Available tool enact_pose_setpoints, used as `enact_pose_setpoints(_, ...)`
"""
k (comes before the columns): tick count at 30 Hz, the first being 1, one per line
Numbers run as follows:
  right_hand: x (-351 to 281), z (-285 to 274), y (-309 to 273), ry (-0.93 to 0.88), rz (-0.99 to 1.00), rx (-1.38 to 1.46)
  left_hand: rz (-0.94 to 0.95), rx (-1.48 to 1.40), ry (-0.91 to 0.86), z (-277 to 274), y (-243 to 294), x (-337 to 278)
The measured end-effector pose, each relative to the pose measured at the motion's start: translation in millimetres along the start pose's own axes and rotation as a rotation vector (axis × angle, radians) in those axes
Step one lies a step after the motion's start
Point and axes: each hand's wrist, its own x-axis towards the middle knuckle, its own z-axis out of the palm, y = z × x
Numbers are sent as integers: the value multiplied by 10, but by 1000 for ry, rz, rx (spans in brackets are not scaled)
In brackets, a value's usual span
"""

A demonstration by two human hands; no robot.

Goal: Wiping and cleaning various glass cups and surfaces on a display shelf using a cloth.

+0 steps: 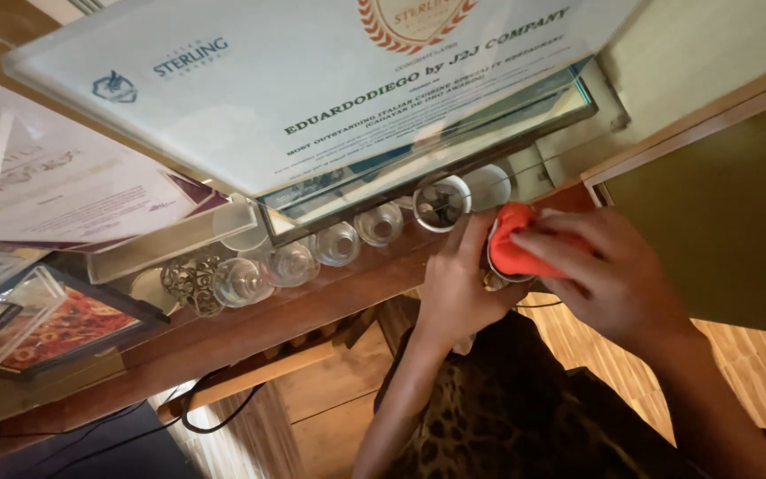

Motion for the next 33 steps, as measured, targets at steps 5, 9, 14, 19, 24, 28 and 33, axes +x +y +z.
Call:
enact_pose_setpoints(5,123,-70,-161,-136,-90,-172,120,-1,116,48,32,-58)
enact_pose_setpoints(9,160,-9,-254,-342,-17,-231,155,11,153,53,69,-97)
enact_pose_setpoints(14,158,62,-264,-418,105,-259,115,14,175,108,7,-155)
enact_pose_setpoints(19,170,-33,-84,-396,110,-93,130,-42,161,160,-18,-176)
enact_pose_setpoints(24,109,-113,156,-488,262,343,97,-129,86,171,-28,-151)
enact_pose_setpoints(28,-206,-354,387,-334,98,410,101,-108,44,177,-62,-160)
enact_pose_setpoints(33,-679,-827,854,-452,639,385,51,-75,115,102,-119,-152)
